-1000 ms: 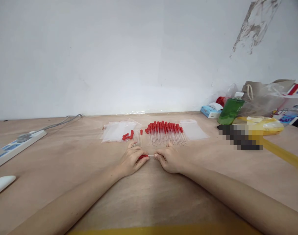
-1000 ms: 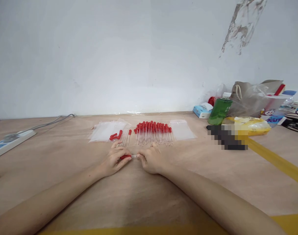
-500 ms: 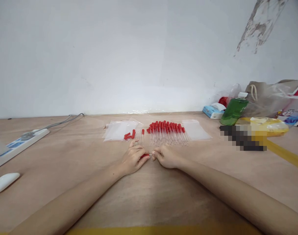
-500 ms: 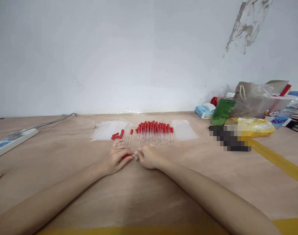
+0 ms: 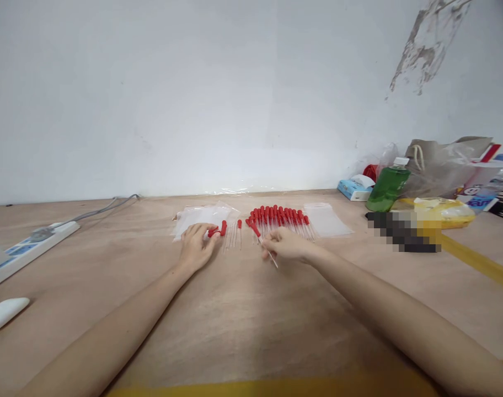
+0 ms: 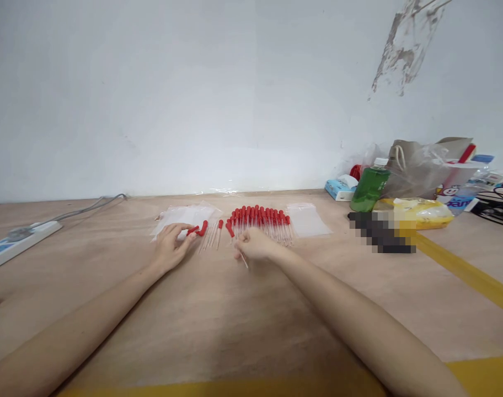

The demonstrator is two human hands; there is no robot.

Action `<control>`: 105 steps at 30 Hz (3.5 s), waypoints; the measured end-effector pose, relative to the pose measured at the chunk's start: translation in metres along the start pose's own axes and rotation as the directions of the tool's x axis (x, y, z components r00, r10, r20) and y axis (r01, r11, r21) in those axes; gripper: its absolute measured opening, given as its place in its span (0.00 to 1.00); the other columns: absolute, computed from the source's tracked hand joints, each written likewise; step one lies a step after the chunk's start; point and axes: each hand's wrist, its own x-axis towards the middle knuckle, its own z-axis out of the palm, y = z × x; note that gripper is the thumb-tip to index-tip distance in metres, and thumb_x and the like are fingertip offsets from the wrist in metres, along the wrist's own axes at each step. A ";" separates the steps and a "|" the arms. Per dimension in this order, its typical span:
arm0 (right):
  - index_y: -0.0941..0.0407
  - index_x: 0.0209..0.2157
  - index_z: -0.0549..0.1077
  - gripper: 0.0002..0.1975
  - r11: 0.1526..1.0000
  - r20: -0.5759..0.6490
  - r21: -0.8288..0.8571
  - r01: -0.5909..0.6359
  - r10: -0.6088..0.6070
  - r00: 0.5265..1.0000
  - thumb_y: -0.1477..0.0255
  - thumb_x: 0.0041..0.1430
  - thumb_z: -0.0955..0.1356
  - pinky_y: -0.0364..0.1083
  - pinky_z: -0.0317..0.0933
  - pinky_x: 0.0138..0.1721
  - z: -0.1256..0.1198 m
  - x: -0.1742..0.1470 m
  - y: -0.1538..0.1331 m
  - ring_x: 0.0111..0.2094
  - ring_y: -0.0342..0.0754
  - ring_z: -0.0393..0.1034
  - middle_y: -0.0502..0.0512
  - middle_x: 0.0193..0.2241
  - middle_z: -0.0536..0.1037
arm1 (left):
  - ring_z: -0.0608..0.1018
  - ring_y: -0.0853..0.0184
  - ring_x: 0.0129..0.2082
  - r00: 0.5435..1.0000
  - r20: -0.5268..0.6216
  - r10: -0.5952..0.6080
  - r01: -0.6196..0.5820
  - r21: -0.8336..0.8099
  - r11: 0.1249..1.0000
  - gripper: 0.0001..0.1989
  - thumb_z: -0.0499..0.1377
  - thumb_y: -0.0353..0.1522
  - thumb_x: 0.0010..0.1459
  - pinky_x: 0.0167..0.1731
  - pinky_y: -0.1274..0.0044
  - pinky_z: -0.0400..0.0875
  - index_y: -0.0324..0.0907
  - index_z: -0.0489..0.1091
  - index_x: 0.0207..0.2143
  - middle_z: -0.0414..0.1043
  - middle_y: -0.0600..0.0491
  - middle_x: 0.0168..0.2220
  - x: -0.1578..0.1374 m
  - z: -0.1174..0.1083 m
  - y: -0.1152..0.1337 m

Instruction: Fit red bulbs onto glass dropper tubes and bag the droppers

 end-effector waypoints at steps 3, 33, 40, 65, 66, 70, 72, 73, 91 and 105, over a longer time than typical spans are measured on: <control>0.59 0.21 0.71 0.13 0.995 -0.141 -0.081 -0.059 0.047 0.989 0.69 0.54 0.60 0.39 0.58 0.26 -0.003 0.024 -0.004 0.27 0.42 0.69 0.54 0.26 0.77 | 0.69 0.61 0.40 0.999 0.009 -0.049 0.049 0.015 0.999 0.08 0.53 0.34 0.54 0.41 0.69 0.62 0.44 0.69 0.34 0.71 0.51 0.36 0.002 0.006 -0.010; 0.60 0.30 0.73 0.10 0.837 -0.309 -0.526 -0.150 -0.023 0.951 0.70 0.52 0.62 0.54 0.43 0.42 0.062 0.082 -0.036 0.34 0.53 0.70 0.64 0.32 0.76 | 0.71 0.63 0.33 0.991 0.050 -0.121 0.121 0.015 0.993 0.06 0.49 0.30 0.54 0.34 0.70 0.67 0.40 0.66 0.31 0.65 0.48 0.33 0.009 0.019 -0.009; 0.60 0.27 0.72 0.12 0.857 -0.307 -0.487 -0.169 0.013 0.951 0.71 0.54 0.60 0.54 0.44 0.41 0.060 0.081 -0.038 0.33 0.54 0.69 0.64 0.30 0.76 | 0.70 0.61 0.35 0.992 0.017 -0.123 0.123 0.001 0.992 0.06 0.48 0.31 0.56 0.35 0.70 0.66 0.41 0.62 0.34 0.69 0.49 0.32 0.007 0.015 -0.009; 0.56 0.44 0.66 0.14 0.797 -0.273 -0.414 0.439 -0.569 0.776 0.78 0.60 0.56 0.48 0.53 0.40 0.029 -0.025 0.056 0.37 0.45 0.67 0.55 0.37 0.74 | 0.71 0.68 0.31 0.959 0.252 0.132 -0.061 -0.271 0.961 0.08 0.53 0.36 0.56 0.32 0.76 0.65 0.42 0.67 0.35 0.71 0.54 0.31 -0.022 0.003 0.060; 0.56 0.44 0.67 0.14 0.792 -0.270 -0.421 0.442 -0.575 0.773 0.77 0.60 0.56 0.48 0.52 0.40 0.030 -0.025 0.056 0.37 0.45 0.66 0.55 0.37 0.74 | 0.72 0.68 0.31 0.958 0.259 0.122 -0.049 -0.272 0.961 0.08 0.53 0.36 0.56 0.32 0.76 0.65 0.42 0.67 0.35 0.71 0.54 0.31 -0.022 0.003 0.060; 0.55 0.42 0.68 0.12 0.780 -0.252 -0.431 0.454 -0.587 0.769 0.76 0.60 0.57 0.48 0.50 0.41 0.031 -0.026 0.052 0.34 0.45 0.67 0.54 0.36 0.74 | 0.72 0.69 0.30 0.958 0.269 0.104 -0.018 -0.303 0.953 0.08 0.52 0.36 0.57 0.32 0.77 0.65 0.42 0.67 0.35 0.72 0.55 0.30 -0.023 0.003 0.060; 0.55 0.41 0.68 0.12 0.791 -0.251 -0.410 0.454 -0.577 0.777 0.76 0.60 0.57 0.48 0.50 0.40 0.031 -0.027 0.048 0.33 0.44 0.67 0.53 0.35 0.75 | 0.73 0.70 0.30 0.959 0.261 0.108 -0.019 -0.320 0.947 0.08 0.52 0.35 0.57 0.32 0.78 0.65 0.42 0.66 0.36 0.72 0.55 0.30 -0.023 0.003 0.060; 0.55 0.41 0.68 0.12 0.799 -0.257 -0.395 0.453 -0.570 0.781 0.76 0.60 0.57 0.48 0.50 0.39 0.031 -0.028 0.046 0.32 0.44 0.67 0.53 0.34 0.75 | 0.73 0.70 0.30 0.960 0.257 0.106 -0.018 -0.323 0.946 0.08 0.52 0.35 0.57 0.32 0.78 0.65 0.42 0.66 0.36 0.72 0.55 0.30 -0.023 0.003 0.060; 0.54 0.33 0.71 0.08 0.857 -0.258 -0.326 0.399 -0.487 0.835 0.73 0.58 0.61 0.47 0.45 0.38 0.025 -0.027 0.043 0.28 0.41 0.66 0.48 0.28 0.76 | 0.72 0.68 0.34 0.924 0.193 0.330 -0.268 -0.291 0.918 0.07 0.51 0.33 0.58 0.39 0.73 0.62 0.42 0.67 0.35 0.73 0.53 0.33 -0.023 0.000 0.057; 0.53 0.33 0.73 0.11 0.795 -0.246 -0.521 0.311 -0.489 0.837 0.71 0.59 0.60 0.46 0.42 0.36 0.029 -0.029 0.042 0.26 0.42 0.63 0.50 0.28 0.77 | 0.70 0.69 0.30 0.879 0.252 0.404 -0.311 -0.339 0.888 0.07 0.51 0.33 0.58 0.36 0.75 0.62 0.41 0.67 0.34 0.71 0.54 0.28 -0.024 0.005 0.058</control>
